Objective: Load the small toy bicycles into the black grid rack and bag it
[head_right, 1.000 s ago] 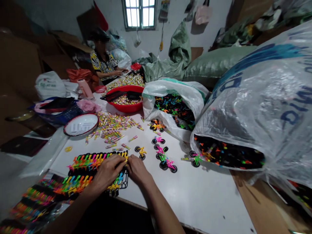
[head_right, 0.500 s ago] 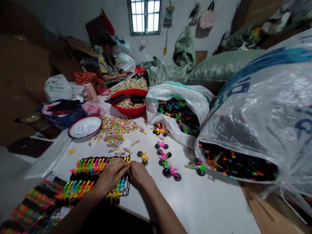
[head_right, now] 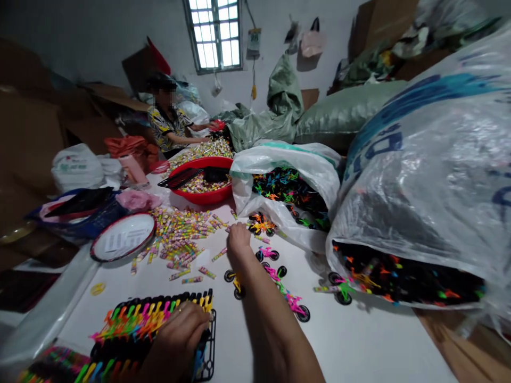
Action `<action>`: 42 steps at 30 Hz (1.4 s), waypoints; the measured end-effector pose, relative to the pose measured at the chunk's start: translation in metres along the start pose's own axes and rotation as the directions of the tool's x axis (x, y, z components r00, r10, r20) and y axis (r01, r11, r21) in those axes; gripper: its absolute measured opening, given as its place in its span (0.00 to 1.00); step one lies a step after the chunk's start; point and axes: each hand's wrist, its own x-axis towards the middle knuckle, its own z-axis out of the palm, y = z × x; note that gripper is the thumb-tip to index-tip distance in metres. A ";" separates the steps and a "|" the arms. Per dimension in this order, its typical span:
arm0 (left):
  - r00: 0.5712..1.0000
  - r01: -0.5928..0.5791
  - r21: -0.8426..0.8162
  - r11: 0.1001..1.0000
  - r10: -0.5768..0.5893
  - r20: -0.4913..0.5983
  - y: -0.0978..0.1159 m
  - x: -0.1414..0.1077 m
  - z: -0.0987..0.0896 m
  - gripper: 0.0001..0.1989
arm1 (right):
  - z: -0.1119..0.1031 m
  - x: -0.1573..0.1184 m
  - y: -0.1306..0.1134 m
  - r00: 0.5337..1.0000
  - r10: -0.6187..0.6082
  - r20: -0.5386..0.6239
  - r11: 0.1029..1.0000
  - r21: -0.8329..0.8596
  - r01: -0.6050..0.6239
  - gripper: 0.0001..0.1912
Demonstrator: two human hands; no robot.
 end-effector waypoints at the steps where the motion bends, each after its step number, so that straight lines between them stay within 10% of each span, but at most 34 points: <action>1: 1.000 -0.010 -0.001 1.000 0.010 0.000 -0.005 0.000 0.000 0.10 | 0.003 0.004 0.000 1.000 0.022 -0.003 1.000 -0.003 -0.022 0.12; 8: 0.990 0.127 -0.122 0.984 -0.134 -0.053 -0.035 0.022 -0.021 0.07 | -0.010 -0.078 0.009 0.995 -0.102 -0.022 0.967 0.233 0.104 0.09; 13: 0.843 0.515 -0.426 0.744 -0.529 0.095 -0.011 0.061 -0.026 0.20 | -0.033 -0.133 -0.018 0.897 -0.393 -0.203 0.752 0.491 0.440 0.08; 16: 0.751 0.604 -0.587 0.539 -0.632 0.193 -0.007 0.065 -0.029 0.22 | -0.044 -0.116 -0.012 0.817 -0.569 -0.091 0.729 0.405 0.552 0.11; 20: 0.641 0.615 -0.718 0.326 -0.738 0.213 -0.009 0.050 -0.038 0.25 | -0.048 -0.049 0.035 0.960 -0.255 -0.117 0.965 -0.090 0.245 0.14; 24: 0.659 0.609 -0.775 0.166 -0.650 0.379 0.021 0.041 -0.028 0.26 | -0.038 -0.003 0.074 0.974 -0.113 -0.198 0.957 -0.283 0.054 0.16; 31: 0.657 0.624 -0.772 0.117 -0.613 0.438 0.053 0.047 0.005 0.21 | -0.050 -0.058 0.093 0.923 -0.160 -0.349 0.982 0.036 0.184 0.11; 37: 0.717 0.599 -0.662 0.449 -0.670 0.194 0.041 0.058 0.017 0.17 | -0.058 -0.154 0.079 0.993 0.014 0.116 0.532 0.840 -0.106 0.15; 39: 0.708 0.627 -0.682 0.376 -0.640 0.299 0.044 0.059 0.022 0.16 | -0.056 -0.173 0.074 0.982 0.014 0.187 0.409 0.895 -0.176 0.16; 42: 0.640 0.641 -0.767 0.024 -0.568 0.517 0.052 0.055 0.026 0.15 | -0.056 -0.186 0.075 0.972 -0.018 0.233 0.299 0.929 -0.217 0.19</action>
